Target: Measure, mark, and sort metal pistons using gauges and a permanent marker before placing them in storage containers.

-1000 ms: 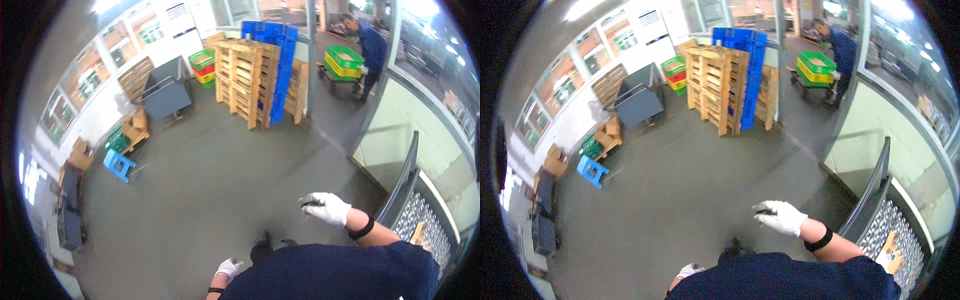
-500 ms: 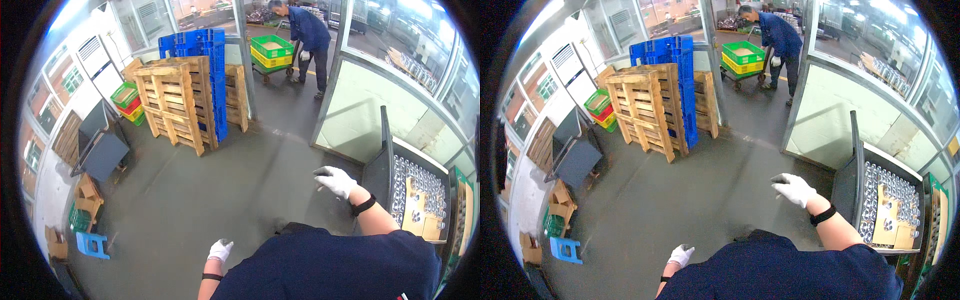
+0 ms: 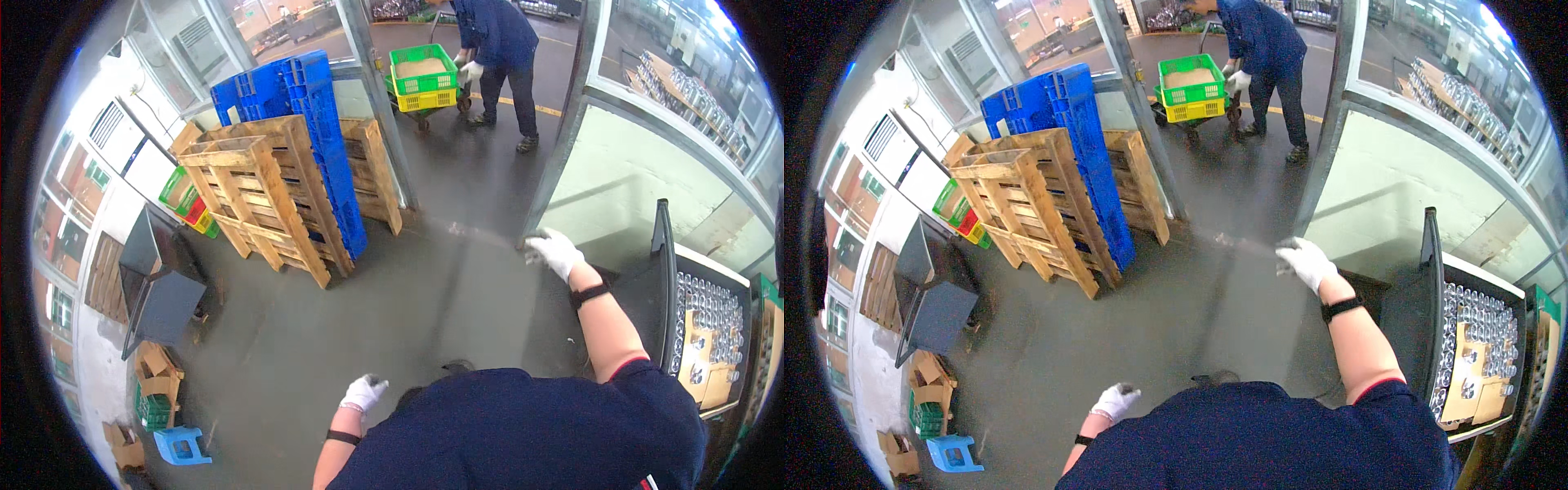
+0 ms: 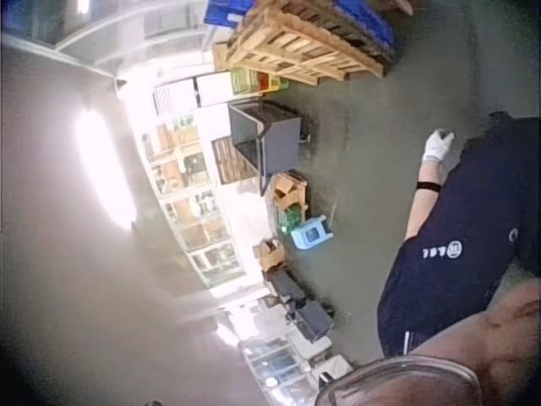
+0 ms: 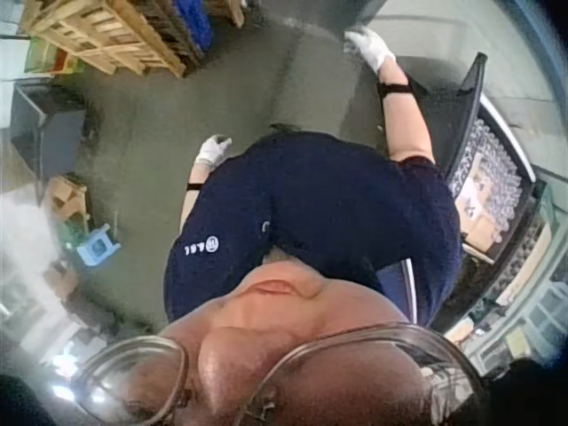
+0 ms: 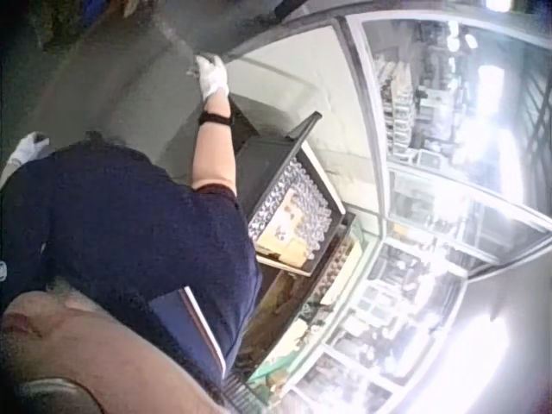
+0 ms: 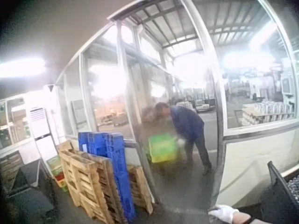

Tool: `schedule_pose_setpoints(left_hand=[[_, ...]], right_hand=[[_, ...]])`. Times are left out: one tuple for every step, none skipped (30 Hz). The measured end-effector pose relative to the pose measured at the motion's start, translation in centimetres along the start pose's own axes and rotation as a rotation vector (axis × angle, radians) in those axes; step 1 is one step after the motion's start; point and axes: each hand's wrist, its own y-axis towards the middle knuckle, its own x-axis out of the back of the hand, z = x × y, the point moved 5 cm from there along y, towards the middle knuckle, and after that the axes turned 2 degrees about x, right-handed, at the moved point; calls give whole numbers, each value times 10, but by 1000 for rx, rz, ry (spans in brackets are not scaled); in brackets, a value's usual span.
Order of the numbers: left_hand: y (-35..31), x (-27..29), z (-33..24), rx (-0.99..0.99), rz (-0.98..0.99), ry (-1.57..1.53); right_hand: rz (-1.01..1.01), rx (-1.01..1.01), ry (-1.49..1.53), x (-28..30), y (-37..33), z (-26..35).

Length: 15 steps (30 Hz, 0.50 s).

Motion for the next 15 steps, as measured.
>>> schedule_pose_setpoints(left_hand=[[18,13,-3,-8,-27,-24],[34,27,-13,2,-9,-37],[51,41,-26,10,9,-49],[64,53,-38,10,21,-45],[80,68,-55,4,36,-57],[98,80,-69,-3,52,-69],[120,91,-78,-10,55,-65],[144,100,-88,-53,81,-71],[168,109,-98,-97,107,-77],[191,122,-109,-108,108,-68],[214,135,-123,-145,88,-63],[234,148,-136,-183,68,-59],[256,159,-146,-199,77,-54],[272,168,-156,-204,56,-63],[288,177,-167,-208,36,-72]], right_hand=[[2,-5,13,1,25,11],[-4,-14,14,2,48,24],[-6,-6,22,3,69,37],[-6,-2,30,1,87,46],[-22,-9,32,2,105,54],[-36,-18,68,4,121,61],[-41,-22,104,3,141,68],[-48,-27,116,4,158,75],[-60,-28,114,7,173,82],[-75,-28,92,10,184,93],[-91,-29,71,14,197,102],[-77,-13,124,18,217,92],[-110,-44,144,20,229,90],[-117,-72,199,22,237,90],[-124,-99,254,23,245,89]])
